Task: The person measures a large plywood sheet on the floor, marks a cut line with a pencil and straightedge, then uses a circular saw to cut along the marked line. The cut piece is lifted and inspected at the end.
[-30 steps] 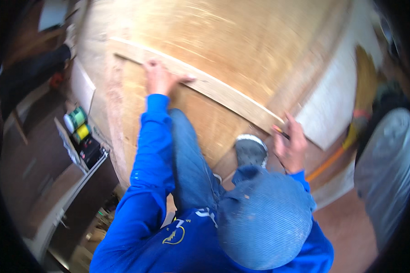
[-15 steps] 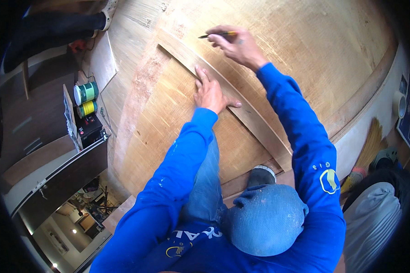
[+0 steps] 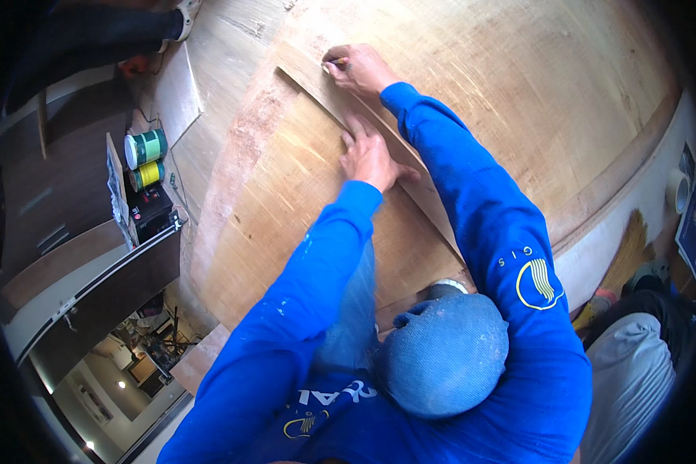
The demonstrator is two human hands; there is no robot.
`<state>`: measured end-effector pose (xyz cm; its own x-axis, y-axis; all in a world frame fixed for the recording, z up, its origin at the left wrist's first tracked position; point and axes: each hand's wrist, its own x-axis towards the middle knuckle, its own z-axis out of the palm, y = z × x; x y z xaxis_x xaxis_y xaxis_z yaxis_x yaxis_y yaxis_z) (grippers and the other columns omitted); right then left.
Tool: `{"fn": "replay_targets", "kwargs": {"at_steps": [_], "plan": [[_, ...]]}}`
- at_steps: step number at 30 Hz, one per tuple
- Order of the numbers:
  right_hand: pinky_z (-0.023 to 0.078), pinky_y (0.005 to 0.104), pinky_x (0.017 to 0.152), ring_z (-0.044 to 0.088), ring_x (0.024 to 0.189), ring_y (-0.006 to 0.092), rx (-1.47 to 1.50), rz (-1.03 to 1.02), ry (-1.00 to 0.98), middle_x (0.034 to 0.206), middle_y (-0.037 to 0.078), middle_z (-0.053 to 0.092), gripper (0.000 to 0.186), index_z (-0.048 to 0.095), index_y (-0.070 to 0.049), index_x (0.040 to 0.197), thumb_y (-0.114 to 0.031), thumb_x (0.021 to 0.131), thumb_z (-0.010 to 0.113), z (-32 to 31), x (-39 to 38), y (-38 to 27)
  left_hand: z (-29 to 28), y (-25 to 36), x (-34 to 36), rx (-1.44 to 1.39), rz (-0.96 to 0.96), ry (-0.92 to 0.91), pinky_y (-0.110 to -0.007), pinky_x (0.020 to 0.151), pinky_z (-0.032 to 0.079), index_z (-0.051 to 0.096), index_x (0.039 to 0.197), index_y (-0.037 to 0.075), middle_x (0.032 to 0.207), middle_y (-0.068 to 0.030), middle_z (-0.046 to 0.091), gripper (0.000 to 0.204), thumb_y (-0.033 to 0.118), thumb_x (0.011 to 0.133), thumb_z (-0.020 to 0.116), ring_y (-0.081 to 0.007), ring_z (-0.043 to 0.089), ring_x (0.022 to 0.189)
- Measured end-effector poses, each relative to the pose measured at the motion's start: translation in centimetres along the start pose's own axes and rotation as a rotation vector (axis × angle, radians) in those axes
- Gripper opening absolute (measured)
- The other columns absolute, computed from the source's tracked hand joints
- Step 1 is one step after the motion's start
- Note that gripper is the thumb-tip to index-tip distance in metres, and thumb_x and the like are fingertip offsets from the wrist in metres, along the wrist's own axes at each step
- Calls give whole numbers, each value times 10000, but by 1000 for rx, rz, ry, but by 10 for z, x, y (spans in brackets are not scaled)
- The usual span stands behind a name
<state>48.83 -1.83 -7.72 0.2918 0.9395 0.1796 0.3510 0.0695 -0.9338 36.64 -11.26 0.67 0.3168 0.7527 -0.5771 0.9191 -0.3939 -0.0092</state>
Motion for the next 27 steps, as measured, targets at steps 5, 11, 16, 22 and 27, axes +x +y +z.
{"fn": "replay_targets", "kwargs": {"at_steps": [5,11,16,22,27], "plan": [[572,447,798,714,901,398,-146,57,-164,1006,207,744,196,768,-31,1049,-186,947,705,-52,-101,-12,5,-2,1,60,23,4,-534,1116,517,383,1575,-81,1724,-312,115,1421,571,489,1027,-483,398,1496],[562,456,763,676,888,425,-267,532,-505,944,213,709,129,745,-4,1001,-35,907,662,-195,-369,-114,14,-9,3,48,70,83,-527,1121,516,283,1600,-122,1719,-324,137,1526,620,480,1007,-452,402,1502],[574,336,783,738,831,213,-183,732,-104,902,163,766,180,779,10,1076,-99,947,717,-248,-422,-144,21,-7,8,40,99,89,-467,1156,496,204,1611,-135,1721,-325,132,1538,586,523,1018,-491,470,1453],[574,305,780,749,888,154,108,368,243,945,103,794,229,765,-19,1144,-198,1034,674,-178,-298,-57,16,-9,14,47,65,50,-505,1158,487,280,1599,-119,1716,-321,162,1500,589,504,1021,-479,448,1474],[579,378,876,755,989,303,47,172,135,1059,159,778,247,778,-72,1181,-77,950,690,-106,-210,-41,12,-8,2,35,58,97,-504,1152,491,336,1574,-122,1719,-320,134,1471,580,481,1027,-471,426,1483]]}}
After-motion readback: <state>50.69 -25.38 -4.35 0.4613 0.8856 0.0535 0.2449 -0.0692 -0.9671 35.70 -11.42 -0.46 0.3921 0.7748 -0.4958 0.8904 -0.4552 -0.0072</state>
